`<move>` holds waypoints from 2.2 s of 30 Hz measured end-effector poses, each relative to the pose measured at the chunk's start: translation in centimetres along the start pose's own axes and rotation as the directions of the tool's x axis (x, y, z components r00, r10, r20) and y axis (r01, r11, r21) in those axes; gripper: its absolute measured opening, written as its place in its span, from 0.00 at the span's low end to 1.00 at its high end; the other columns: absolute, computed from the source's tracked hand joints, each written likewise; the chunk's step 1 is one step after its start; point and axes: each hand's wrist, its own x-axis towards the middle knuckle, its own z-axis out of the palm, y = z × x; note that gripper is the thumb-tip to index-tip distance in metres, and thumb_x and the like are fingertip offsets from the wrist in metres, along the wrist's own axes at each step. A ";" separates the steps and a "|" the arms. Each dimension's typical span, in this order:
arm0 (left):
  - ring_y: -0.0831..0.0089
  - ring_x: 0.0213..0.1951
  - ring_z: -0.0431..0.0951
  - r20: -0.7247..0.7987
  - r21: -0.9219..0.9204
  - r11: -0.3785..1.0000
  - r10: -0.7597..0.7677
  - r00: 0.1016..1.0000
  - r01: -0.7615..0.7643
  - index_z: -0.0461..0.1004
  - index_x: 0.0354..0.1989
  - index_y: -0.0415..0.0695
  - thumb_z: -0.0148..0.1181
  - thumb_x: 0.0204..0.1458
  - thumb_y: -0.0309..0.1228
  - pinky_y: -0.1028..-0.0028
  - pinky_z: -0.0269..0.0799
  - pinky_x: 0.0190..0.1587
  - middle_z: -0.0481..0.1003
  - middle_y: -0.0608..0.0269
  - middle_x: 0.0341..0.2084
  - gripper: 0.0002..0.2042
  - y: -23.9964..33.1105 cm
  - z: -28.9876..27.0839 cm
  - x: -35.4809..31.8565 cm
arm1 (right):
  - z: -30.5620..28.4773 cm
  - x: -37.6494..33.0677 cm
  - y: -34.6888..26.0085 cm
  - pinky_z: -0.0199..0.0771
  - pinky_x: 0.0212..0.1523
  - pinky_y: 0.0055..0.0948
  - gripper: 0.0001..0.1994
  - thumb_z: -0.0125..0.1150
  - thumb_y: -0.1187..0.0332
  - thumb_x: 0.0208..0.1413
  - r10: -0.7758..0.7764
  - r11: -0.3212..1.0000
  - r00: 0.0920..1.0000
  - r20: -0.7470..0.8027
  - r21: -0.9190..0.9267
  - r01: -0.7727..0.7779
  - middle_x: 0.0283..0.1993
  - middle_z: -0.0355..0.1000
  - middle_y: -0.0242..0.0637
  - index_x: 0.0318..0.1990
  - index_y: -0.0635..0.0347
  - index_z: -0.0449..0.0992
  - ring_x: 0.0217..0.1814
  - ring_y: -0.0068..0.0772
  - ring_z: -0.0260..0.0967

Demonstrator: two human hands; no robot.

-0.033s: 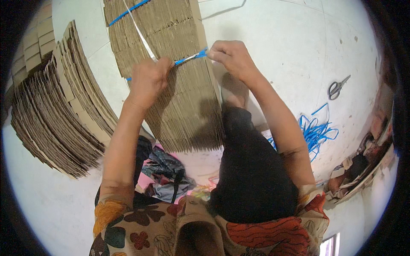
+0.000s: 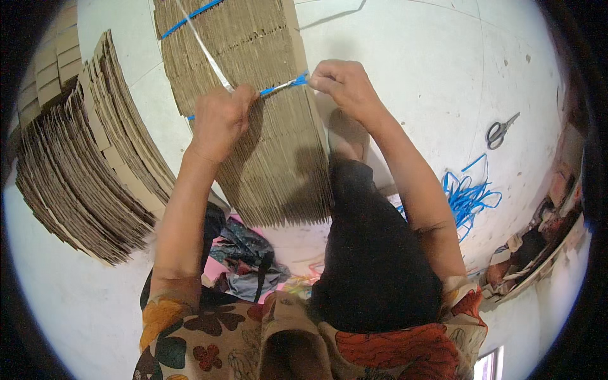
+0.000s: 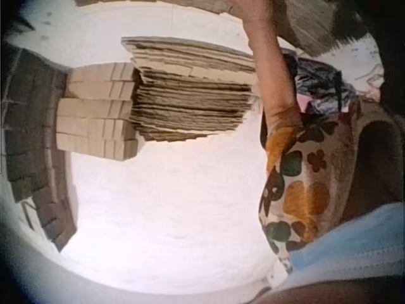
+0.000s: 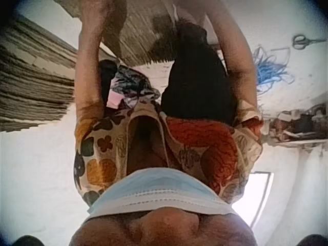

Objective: The person sits on the floor and bundles stacks of corrugated cardboard using blue plastic straps. They wrap the straps around the stacks, tie knots, and cut the excess with scissors. The person then moves the finished bundles aside and repeats the process with new stacks.

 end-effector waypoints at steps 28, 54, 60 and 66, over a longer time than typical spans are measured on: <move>0.82 0.15 0.56 -0.075 -0.981 0.189 -0.218 0.973 -0.033 0.61 0.16 0.43 0.48 0.59 0.35 0.79 0.50 0.17 0.59 0.70 0.12 0.18 -0.8 4.8 1.0 | 0.7 0.0 -0.4 0.65 0.19 0.24 0.06 0.58 0.73 0.48 0.234 0.758 0.950 0.205 0.574 -0.310 0.24 0.65 0.31 0.34 0.64 0.72 0.21 0.23 0.62; 0.83 0.15 0.56 -0.006 -0.997 0.075 -0.123 0.992 0.003 0.64 0.18 0.43 0.50 0.58 0.37 0.80 0.52 0.17 0.59 0.72 0.11 0.17 -2.2 4.9 0.8 | 1.2 1.5 -1.4 0.46 0.07 0.14 0.14 0.51 0.62 0.58 0.280 0.609 0.919 0.279 0.688 -0.395 0.15 0.59 0.29 0.22 0.56 0.63 0.09 0.12 0.46; 0.79 0.16 0.63 -0.409 -0.755 0.542 0.051 0.911 -0.369 0.67 0.18 0.43 0.50 0.56 0.40 0.76 0.59 0.19 0.64 0.68 0.12 0.17 4.2 -0.7 3.1 | 2.8 1.9 0.2 0.42 0.07 0.17 0.14 0.54 0.63 0.56 0.330 0.354 0.899 0.287 0.845 -0.400 0.15 0.59 0.28 0.21 0.55 0.60 0.09 0.13 0.46; 0.78 0.14 0.69 -0.274 -0.613 0.618 0.418 0.866 -0.492 0.70 0.19 0.39 0.54 0.53 0.40 0.74 0.64 0.17 0.68 0.63 0.12 0.17 6.6 -3.2 11.4 | 3.2 0.1 1.3 0.68 0.24 0.23 0.10 0.52 0.64 0.56 0.243 0.224 0.946 0.213 0.937 -0.268 0.24 0.64 0.34 0.33 0.64 0.70 0.22 0.24 0.63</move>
